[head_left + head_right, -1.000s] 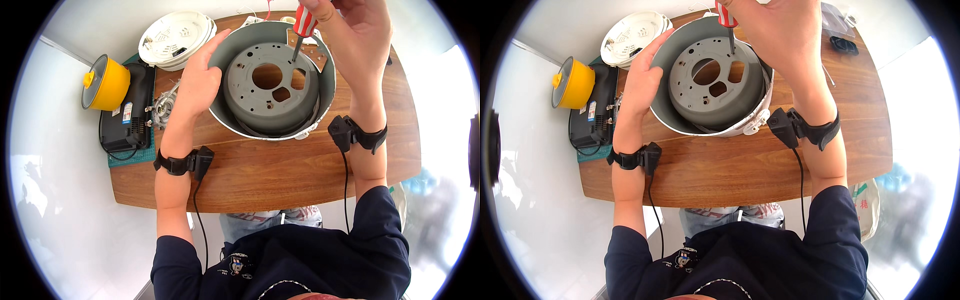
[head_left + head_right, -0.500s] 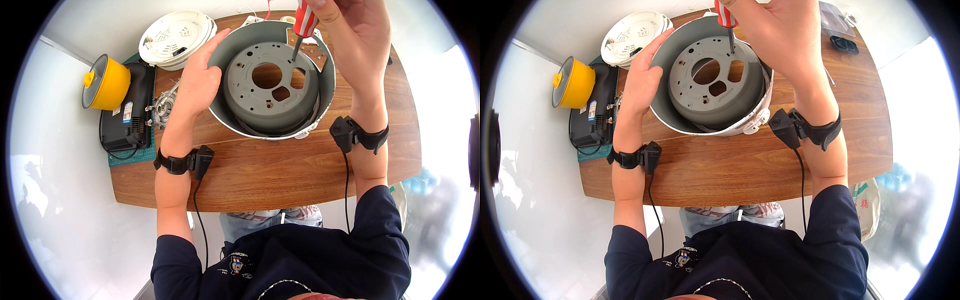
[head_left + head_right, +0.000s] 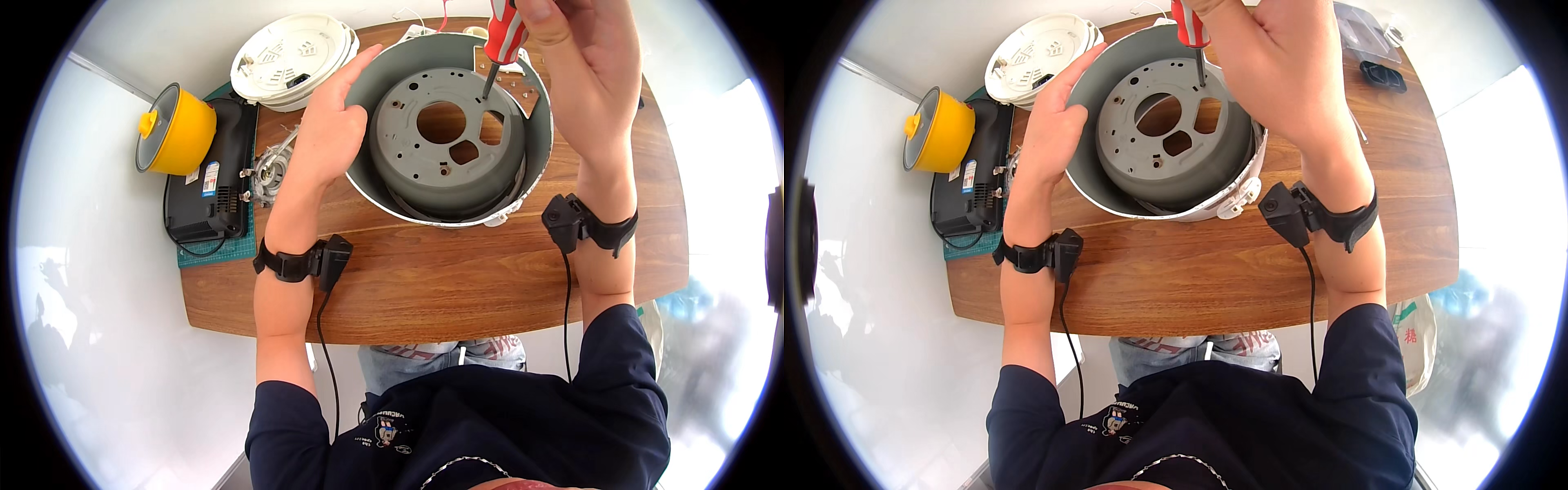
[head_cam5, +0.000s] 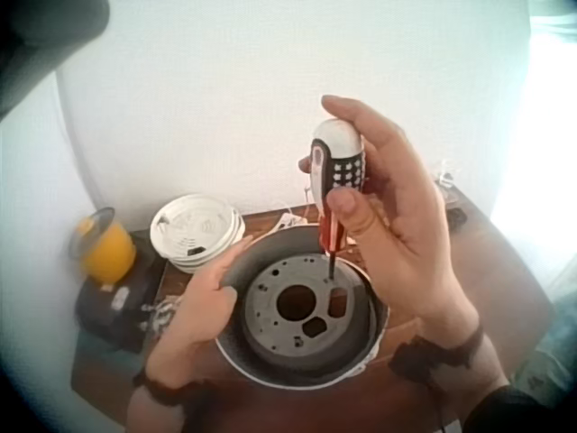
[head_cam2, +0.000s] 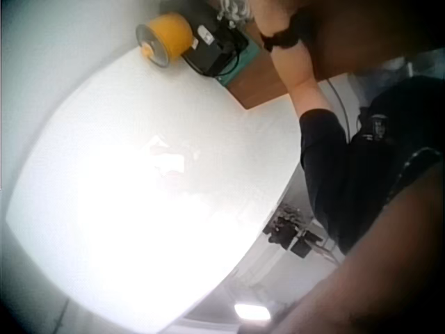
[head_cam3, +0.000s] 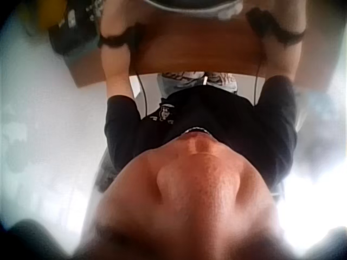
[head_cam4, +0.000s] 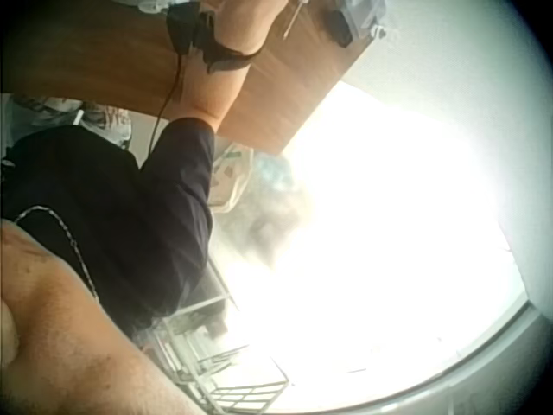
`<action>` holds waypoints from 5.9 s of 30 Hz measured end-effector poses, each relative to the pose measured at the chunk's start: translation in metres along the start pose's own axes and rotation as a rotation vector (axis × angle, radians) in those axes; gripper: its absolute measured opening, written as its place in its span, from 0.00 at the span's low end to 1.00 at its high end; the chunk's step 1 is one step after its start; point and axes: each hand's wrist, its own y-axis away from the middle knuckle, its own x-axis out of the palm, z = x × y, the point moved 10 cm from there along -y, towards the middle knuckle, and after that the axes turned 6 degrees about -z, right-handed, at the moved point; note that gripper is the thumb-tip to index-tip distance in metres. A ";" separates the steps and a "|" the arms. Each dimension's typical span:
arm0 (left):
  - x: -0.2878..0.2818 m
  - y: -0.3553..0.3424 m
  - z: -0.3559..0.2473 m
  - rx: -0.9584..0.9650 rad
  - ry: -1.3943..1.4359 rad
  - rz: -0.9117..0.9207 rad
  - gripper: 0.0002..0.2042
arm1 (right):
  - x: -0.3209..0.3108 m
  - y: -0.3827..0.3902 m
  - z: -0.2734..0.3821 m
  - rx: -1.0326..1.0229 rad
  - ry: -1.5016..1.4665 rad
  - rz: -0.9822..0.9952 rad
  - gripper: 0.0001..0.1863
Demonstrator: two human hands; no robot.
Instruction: The person disassembles a white rice cooker using a screwdriver, removing the heating element and internal components. They then reassemble the cooker, securing the parts with screws and placing the inner pot back inside.
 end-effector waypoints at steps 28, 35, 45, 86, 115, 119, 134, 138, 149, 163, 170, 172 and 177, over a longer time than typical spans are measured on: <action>0.041 0.080 -0.134 0.534 -0.536 0.155 0.16 | -0.119 -0.004 0.027 -0.008 -0.065 -0.564 0.25; 0.091 0.111 -0.124 0.636 -0.731 0.267 0.16 | -0.131 -0.007 0.036 -0.037 -0.080 -0.604 0.25; 0.052 0.098 -0.144 0.659 -0.750 0.003 0.11 | -0.133 -0.005 0.051 0.086 0.081 -0.913 0.24; 0.015 0.095 0.111 -0.465 1.478 -0.112 0.24 | 0.018 0.032 0.059 -0.001 -0.060 0.080 0.28; 0.032 0.108 0.088 -0.568 0.811 -0.263 0.18 | 0.032 0.047 -0.002 0.415 0.315 0.308 0.23; 0.031 0.109 0.081 -0.492 0.633 -0.246 0.26 | 0.032 0.040 0.012 0.172 0.422 0.274 0.22; 0.031 0.105 0.074 -0.535 0.709 -0.376 0.20 | 0.017 0.040 -0.012 0.220 0.476 0.183 0.24; 0.029 0.103 0.081 -0.483 0.654 -0.351 0.20 | 0.021 0.038 -0.007 0.141 0.475 0.183 0.24; 0.025 0.102 0.083 -0.369 0.707 -0.367 0.21 | 0.030 0.041 -0.010 0.359 0.518 0.244 0.24; 0.022 0.100 0.093 -0.341 0.618 -0.336 0.22 | 0.035 0.036 0.001 0.322 0.560 0.306 0.24; 0.020 0.099 0.089 -0.331 0.589 -0.341 0.23 | 0.034 0.035 -0.002 0.314 0.594 0.297 0.24; 0.020 0.099 0.091 -0.323 0.583 -0.340 0.23 | 0.033 0.036 -0.002 0.317 0.572 0.289 0.24; 0.019 0.099 0.092 -0.311 0.575 -0.343 0.21 | 0.032 0.040 -0.010 0.340 0.548 0.293 0.24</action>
